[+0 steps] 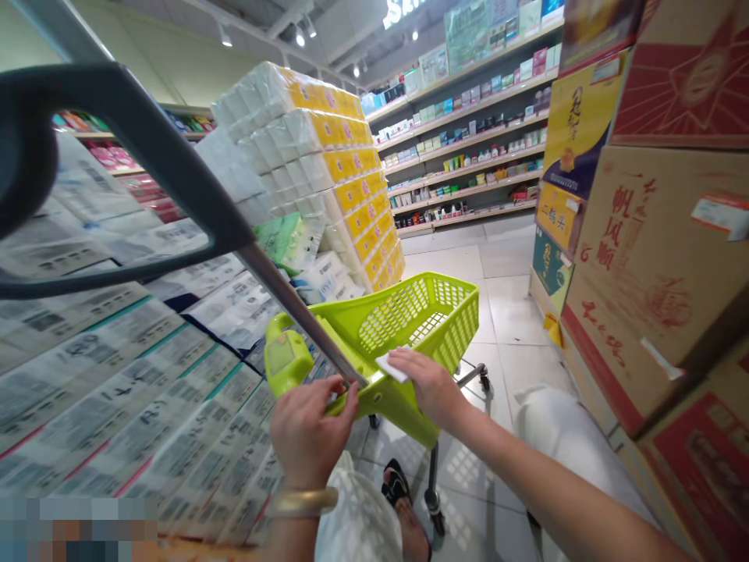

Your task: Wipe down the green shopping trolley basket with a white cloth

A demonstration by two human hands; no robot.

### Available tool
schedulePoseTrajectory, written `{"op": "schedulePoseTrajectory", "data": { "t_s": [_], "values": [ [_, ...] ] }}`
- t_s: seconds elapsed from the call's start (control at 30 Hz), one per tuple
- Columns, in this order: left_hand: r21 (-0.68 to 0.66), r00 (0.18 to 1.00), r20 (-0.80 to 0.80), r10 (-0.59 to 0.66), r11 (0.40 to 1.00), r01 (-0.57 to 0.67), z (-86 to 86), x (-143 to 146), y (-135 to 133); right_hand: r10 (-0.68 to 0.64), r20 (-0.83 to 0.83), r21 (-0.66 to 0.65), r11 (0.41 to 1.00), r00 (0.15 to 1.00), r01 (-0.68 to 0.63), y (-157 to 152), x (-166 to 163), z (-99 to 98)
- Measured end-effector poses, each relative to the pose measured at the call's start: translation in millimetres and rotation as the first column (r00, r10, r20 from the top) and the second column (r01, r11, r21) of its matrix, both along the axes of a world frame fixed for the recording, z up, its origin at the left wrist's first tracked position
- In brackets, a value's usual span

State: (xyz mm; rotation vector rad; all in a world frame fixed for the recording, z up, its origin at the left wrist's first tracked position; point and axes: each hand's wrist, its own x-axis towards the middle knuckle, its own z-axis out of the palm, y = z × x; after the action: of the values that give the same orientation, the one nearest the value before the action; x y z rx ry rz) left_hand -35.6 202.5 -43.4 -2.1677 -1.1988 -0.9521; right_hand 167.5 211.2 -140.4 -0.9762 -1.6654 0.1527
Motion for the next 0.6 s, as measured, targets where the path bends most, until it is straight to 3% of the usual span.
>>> {"op": "schedulePoseTrajectory", "data": {
  "t_s": [0.1, 0.17, 0.23, 0.27, 0.37, 0.43, 0.5, 0.6],
  "values": [
    [0.124, 0.971, 0.241, 0.001, 0.992, -0.032, -27.8, -2.9, 2.9, -0.092, -0.027, -0.059, 0.994, 0.995, 0.091, 16.8, 10.5, -4.8],
    [0.114, 0.849, 0.527, 0.039, 0.987, -0.116, -60.9, -4.2, 0.9, -0.046, -0.023, -0.021, 0.999, 0.999, 0.046, 21.1, 7.7, -2.0],
    [-0.061, 0.716, 0.690, 0.103, 0.995, -0.084, -101.0, -3.7, -0.9, 0.044, 0.002, 0.057, 0.997, 0.999, -0.044, 22.4, 0.2, 3.3],
    [-0.189, 0.687, 0.710, 0.157, 0.982, -0.029, -120.8, -2.3, -0.7, 0.081, 0.017, 0.095, 0.992, 0.997, -0.082, 23.9, -2.7, 5.5],
    [-0.470, 0.692, 0.672, 0.264, 0.874, 0.122, -165.8, 7.8, 8.6, 0.099, 0.045, 0.154, 0.983, 0.994, -0.105, 37.3, 0.8, 4.6],
    [-0.536, 0.714, 0.655, 0.248, 0.819, 0.206, -179.7, 19.0, 23.3, 0.022, 0.044, 0.141, 0.990, 0.999, -0.028, 52.0, 11.7, -0.9],
    [-0.569, 0.727, 0.634, 0.263, 0.795, 0.209, -183.9, 31.9, 43.1, -0.067, 0.038, 0.106, 0.992, 0.997, 0.063, 65.4, 20.8, -5.7],
    [-0.581, 0.749, 0.630, 0.204, 0.764, 0.280, -185.0, 50.8, 74.2, -0.047, 0.049, 0.116, 0.992, 0.998, 0.041, 74.0, 20.0, -4.1]
  ]
}}
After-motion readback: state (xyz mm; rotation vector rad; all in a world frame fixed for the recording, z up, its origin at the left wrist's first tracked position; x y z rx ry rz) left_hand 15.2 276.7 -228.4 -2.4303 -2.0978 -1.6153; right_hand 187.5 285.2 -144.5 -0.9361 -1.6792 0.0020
